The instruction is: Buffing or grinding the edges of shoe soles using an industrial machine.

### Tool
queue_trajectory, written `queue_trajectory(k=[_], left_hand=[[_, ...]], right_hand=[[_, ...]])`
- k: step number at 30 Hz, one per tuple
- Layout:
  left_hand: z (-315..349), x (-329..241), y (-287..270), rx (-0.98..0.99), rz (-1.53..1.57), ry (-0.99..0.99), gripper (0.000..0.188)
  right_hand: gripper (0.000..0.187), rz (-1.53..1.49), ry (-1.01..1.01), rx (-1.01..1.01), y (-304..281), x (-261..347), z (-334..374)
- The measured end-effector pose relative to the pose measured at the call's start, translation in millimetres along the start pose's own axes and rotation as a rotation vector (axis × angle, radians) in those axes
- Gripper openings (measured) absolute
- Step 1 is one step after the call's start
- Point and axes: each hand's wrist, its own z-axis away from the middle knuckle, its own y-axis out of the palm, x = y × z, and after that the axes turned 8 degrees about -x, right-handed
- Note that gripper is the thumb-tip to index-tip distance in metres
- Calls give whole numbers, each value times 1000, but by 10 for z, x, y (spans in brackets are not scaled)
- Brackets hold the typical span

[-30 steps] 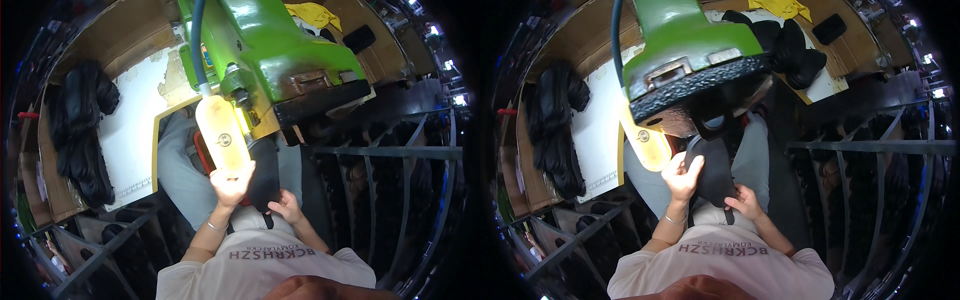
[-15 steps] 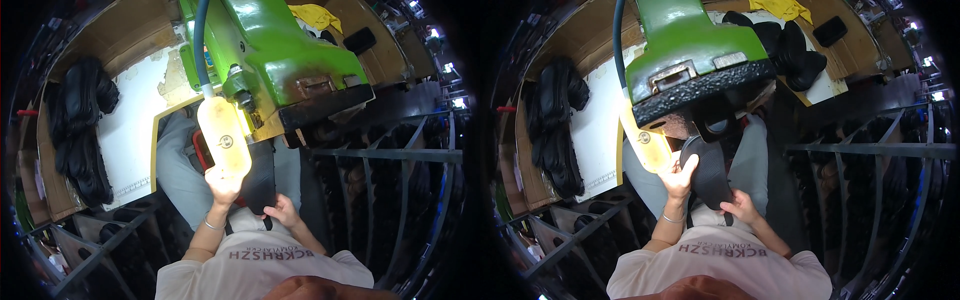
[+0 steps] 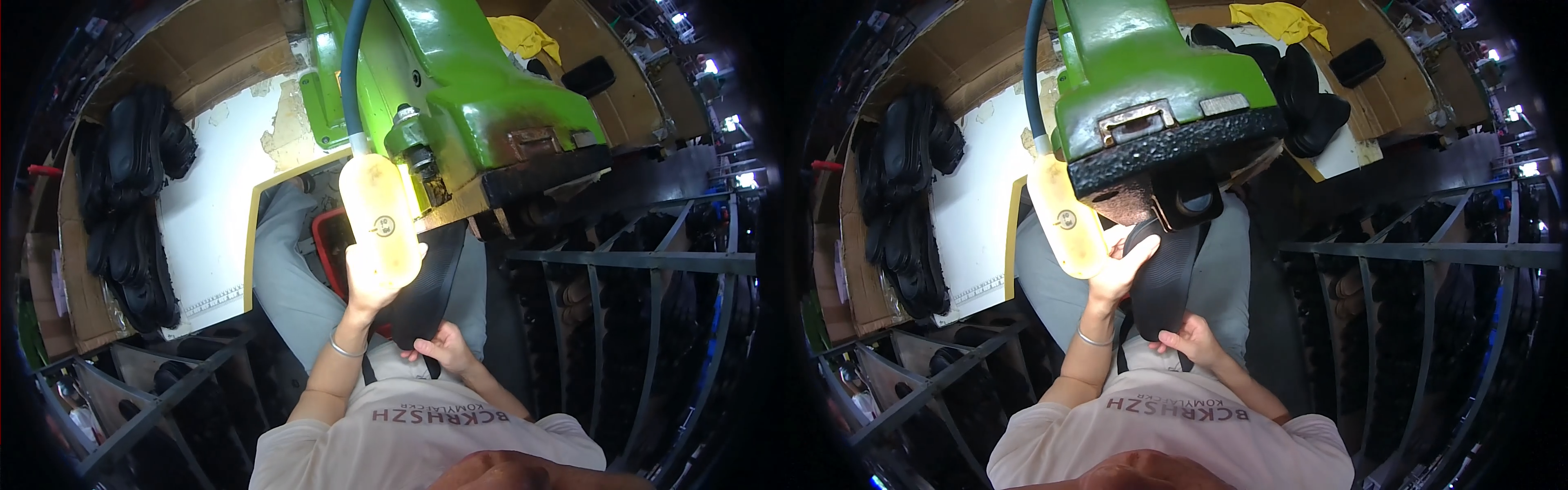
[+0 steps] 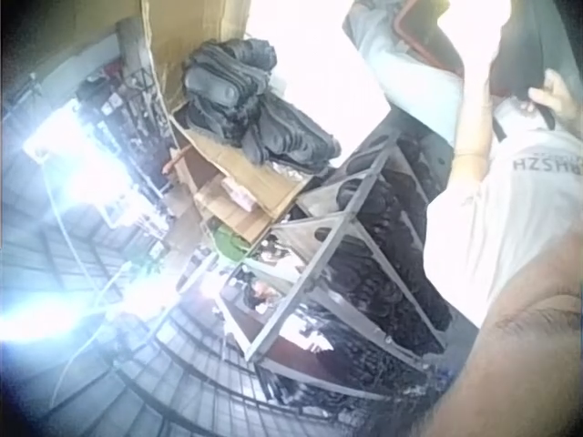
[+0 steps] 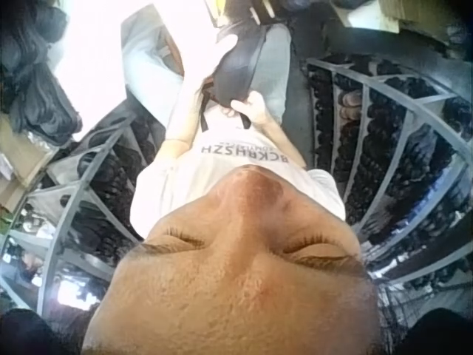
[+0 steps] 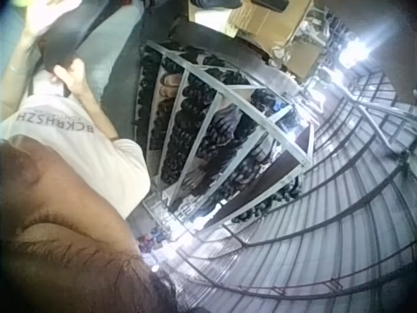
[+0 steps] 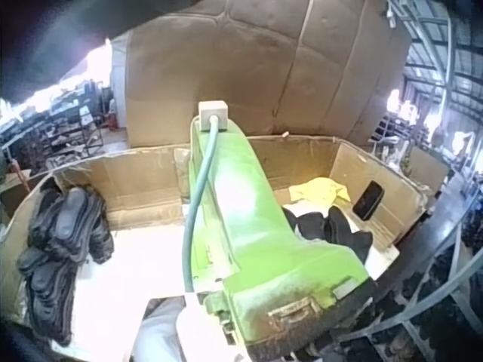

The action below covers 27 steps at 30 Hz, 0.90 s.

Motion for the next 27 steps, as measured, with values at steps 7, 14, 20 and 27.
queue_trajectory(k=[7,14,20,27], left_hand=[[183,388,-324,-57,59,-19,12],[-79,-111,64,49,-83,189,12],[-79,-147,18,68,-122,-18,19],[103,-312,-72,-91,81,21,11]], right_hand=[[32,35,72,100,-53,7,-23],[42,73,-550,-262,-97,640,-469],[15,0,-744,-510,119,1170,-806],[14,59,-767,-418,472,1213,-895]])
